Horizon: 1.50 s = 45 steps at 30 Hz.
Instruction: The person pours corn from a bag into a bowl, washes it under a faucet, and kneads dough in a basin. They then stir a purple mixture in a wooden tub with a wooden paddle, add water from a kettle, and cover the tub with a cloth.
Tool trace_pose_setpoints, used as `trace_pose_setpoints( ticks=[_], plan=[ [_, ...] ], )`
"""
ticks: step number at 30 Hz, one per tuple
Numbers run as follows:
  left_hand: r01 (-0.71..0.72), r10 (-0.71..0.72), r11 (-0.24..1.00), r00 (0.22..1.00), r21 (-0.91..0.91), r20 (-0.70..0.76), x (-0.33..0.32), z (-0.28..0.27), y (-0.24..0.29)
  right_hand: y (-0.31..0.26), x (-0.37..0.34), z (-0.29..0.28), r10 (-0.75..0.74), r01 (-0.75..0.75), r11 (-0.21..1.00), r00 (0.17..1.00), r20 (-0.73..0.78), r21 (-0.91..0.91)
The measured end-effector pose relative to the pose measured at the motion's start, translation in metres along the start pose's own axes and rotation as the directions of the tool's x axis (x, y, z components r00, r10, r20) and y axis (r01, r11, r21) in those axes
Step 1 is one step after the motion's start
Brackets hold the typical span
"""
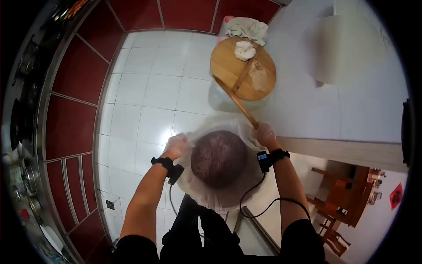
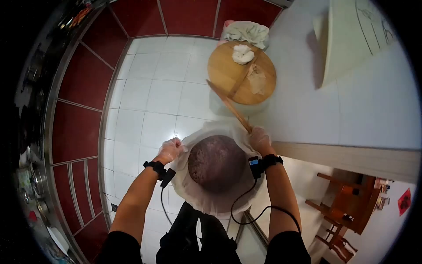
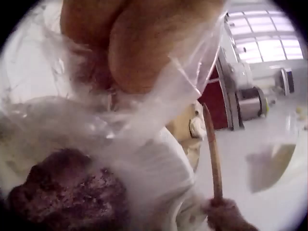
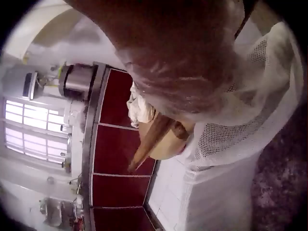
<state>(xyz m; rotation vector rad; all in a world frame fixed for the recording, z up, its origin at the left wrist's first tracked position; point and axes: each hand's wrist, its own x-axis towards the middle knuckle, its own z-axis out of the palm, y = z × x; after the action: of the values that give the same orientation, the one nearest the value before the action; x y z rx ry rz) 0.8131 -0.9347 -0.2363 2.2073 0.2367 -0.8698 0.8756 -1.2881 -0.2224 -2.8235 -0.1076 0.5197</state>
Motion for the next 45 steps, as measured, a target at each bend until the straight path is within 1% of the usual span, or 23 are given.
trace_pose_setpoints(
  ticks=[2,6,9,11,13,17,18,21,22,23,24,25,26,28,29,33,35,37,38,39,41,42,45],
  plan=[
    [-0.08,0.081,0.996,0.997,0.047,-0.012,-0.015,-0.006,0.01,-0.001,-0.013,0.006,-0.095,0.091,0.994,0.993,-0.074,-0.054],
    [-0.06,0.037,0.997,0.941,-0.058,-0.337,-0.014,0.021,-0.019,-0.022,-0.067,-0.025,0.162,-0.13,0.833,0.987,-0.012,0.538],
    [-0.118,-0.007,0.934,0.938,-0.337,-0.348,-0.003,0.037,-0.051,-0.045,-0.107,-0.057,0.315,-0.245,0.643,0.948,0.041,0.725],
    [-0.313,0.094,0.742,0.924,-0.593,-0.371,-0.022,0.031,-0.041,-0.039,-0.127,-0.068,0.292,-0.19,0.626,0.956,-0.002,0.756],
    [-0.353,0.152,0.543,0.934,-0.762,-0.324,-0.077,-0.005,0.01,-0.052,-0.16,-0.106,0.291,-0.11,0.349,0.957,0.004,0.931],
    [-0.456,0.194,0.35,0.89,-0.818,-0.413,-0.113,-0.006,0.027,-0.032,-0.193,-0.139,0.294,-0.018,0.401,0.95,-0.11,0.916],
    [-0.444,0.147,0.402,0.895,-0.801,-0.422,-0.116,-0.008,0.033,-0.033,-0.194,-0.147,0.372,-0.141,0.413,0.928,-0.025,0.9],
    [-0.438,-0.012,0.578,0.839,-0.688,-0.544,-0.062,0.006,0.011,-0.001,-0.156,-0.096,0.281,0.045,0.717,0.894,-0.348,0.696],
    [-0.466,0.046,0.741,0.752,-0.482,-0.657,-0.02,0.025,-0.029,0.003,-0.148,-0.076,0.287,0.015,0.741,0.897,-0.336,0.671],
    [-0.429,-0.003,0.726,0.779,-0.538,-0.626,-0.009,0.032,-0.032,0.005,-0.134,-0.062,0.289,0.001,0.764,0.893,-0.344,0.646],
    [-0.398,-0.053,0.704,0.797,-0.588,-0.602,-0.002,0.042,-0.033,0.007,-0.128,-0.052,0.353,-0.115,0.7,0.913,-0.202,0.704],
    [-0.347,-0.119,0.677,0.819,-0.649,-0.561,0.0,0.055,-0.036,-0.002,-0.131,-0.046,0.344,-0.076,0.762,0.888,-0.304,0.643],
    [-0.401,-0.049,0.476,0.877,-0.783,-0.479,-0.012,0.053,-0.023,0.006,-0.13,-0.031,0.338,-0.098,0.76,0.904,-0.261,0.643],
    [-0.193,-0.063,0.89,0.845,-0.414,-0.531,-0.018,0.046,-0.025,0.033,-0.128,0.008,0.29,-0.168,0.819,0.946,-0.143,0.549],
    [-0.047,-0.052,0.985,0.832,-0.165,-0.552,-0.019,0.043,-0.029,0.046,-0.128,0.027,0.255,-0.198,0.869,0.965,-0.066,0.452],
    [-0.11,0.098,0.994,0.922,-0.011,-0.375,-0.031,0.044,-0.044,0.036,-0.128,0.038,0.337,-0.364,0.916,0.926,0.171,0.171],
    [-0.224,0.238,0.971,0.913,0.081,-0.332,-0.022,0.038,-0.044,0.023,-0.118,0.026,0.259,-0.249,0.945,0.966,-0.018,0.211],
    [-0.196,0.102,0.882,0.967,-0.429,-0.232,0.011,0.024,-0.031,0.02,-0.088,0.021,0.196,-0.144,0.975,0.915,-0.352,0.168],
    [-0.147,0.059,0.75,0.986,-0.644,-0.157,0.027,0.014,-0.024,0.012,-0.067,-0.003,0.216,-0.125,0.895,0.962,-0.168,0.429],
    [-0.146,0.041,0.755,0.984,-0.639,-0.176,0.034,0.006,-0.014,-0.001,-0.052,-0.035,0.174,-0.142,0.743,0.985,0.016,0.654],
    [-0.144,0.009,0.762,0.977,-0.632,-0.211,0.042,-0.001,0.012,-0.034,-0.041,-0.067,0.076,-0.017,0.645,0.996,-0.042,0.764],
    [-0.299,0.099,0.626,0.946,-0.72,-0.308,0.043,0.004,0.012,-0.048,-0.039,-0.081,0.031,0.043,0.587,0.997,-0.075,0.808],
    [-0.378,0.26,0.866,0.899,-0.327,-0.353,-0.022,-0.011,0.032,-0.075,-0.059,-0.114,-0.153,0.017,0.656,0.982,0.112,0.754]
  ],
)
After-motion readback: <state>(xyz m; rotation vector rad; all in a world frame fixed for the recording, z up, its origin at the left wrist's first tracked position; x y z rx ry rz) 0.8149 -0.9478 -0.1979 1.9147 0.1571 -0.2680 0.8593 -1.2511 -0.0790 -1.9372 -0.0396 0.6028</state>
